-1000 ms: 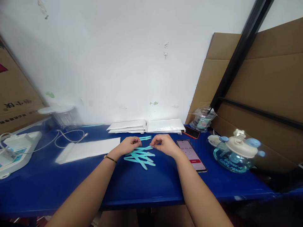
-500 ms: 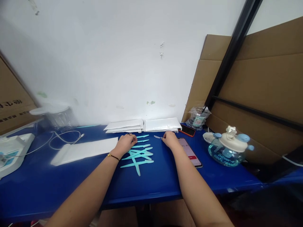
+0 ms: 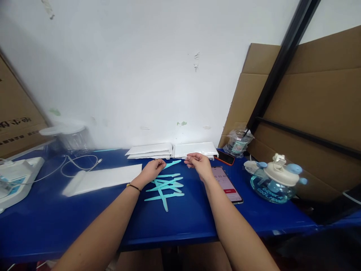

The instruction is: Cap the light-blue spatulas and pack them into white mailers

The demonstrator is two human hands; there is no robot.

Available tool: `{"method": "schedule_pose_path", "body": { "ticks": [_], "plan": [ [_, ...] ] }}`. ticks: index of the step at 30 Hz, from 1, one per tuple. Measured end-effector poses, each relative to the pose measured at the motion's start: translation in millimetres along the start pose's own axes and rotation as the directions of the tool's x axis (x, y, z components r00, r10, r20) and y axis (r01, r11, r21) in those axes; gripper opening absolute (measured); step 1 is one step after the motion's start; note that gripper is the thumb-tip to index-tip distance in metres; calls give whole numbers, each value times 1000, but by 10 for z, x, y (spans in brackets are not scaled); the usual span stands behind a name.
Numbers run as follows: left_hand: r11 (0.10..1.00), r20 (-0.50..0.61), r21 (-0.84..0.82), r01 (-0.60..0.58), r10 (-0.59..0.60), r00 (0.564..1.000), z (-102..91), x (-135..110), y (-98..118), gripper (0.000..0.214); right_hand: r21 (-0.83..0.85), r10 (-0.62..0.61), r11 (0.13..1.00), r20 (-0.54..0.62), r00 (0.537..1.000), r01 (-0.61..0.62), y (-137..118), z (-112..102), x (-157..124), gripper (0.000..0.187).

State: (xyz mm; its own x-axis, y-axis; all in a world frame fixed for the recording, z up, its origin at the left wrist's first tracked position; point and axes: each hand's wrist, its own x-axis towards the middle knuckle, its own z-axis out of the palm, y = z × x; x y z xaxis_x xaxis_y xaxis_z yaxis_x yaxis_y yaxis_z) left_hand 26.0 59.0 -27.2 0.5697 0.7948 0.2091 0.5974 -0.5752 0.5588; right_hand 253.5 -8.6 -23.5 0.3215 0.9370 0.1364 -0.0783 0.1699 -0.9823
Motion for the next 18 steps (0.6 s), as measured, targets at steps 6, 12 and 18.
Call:
{"method": "schedule_pose_path", "body": {
  "ticks": [6, 12, 18],
  "plan": [
    [997, -4, -73, 3, -3, 1000, 9, 0, 22, 28, -34, 17, 999, 35, 999, -16, 47, 102, -39, 34],
    [996, 1, -85, 1, -1, 1000, -20, 1, 29, 29, -26, -14, 1000, 11, 1000, 14, 31, 88, -31, 32],
    [993, 4, -110, -43, 44, 999, -20, -10, 57, 30, -55, 6, 998, 75, 997, -1, 54, 154, -70, 31]
  ]
}}
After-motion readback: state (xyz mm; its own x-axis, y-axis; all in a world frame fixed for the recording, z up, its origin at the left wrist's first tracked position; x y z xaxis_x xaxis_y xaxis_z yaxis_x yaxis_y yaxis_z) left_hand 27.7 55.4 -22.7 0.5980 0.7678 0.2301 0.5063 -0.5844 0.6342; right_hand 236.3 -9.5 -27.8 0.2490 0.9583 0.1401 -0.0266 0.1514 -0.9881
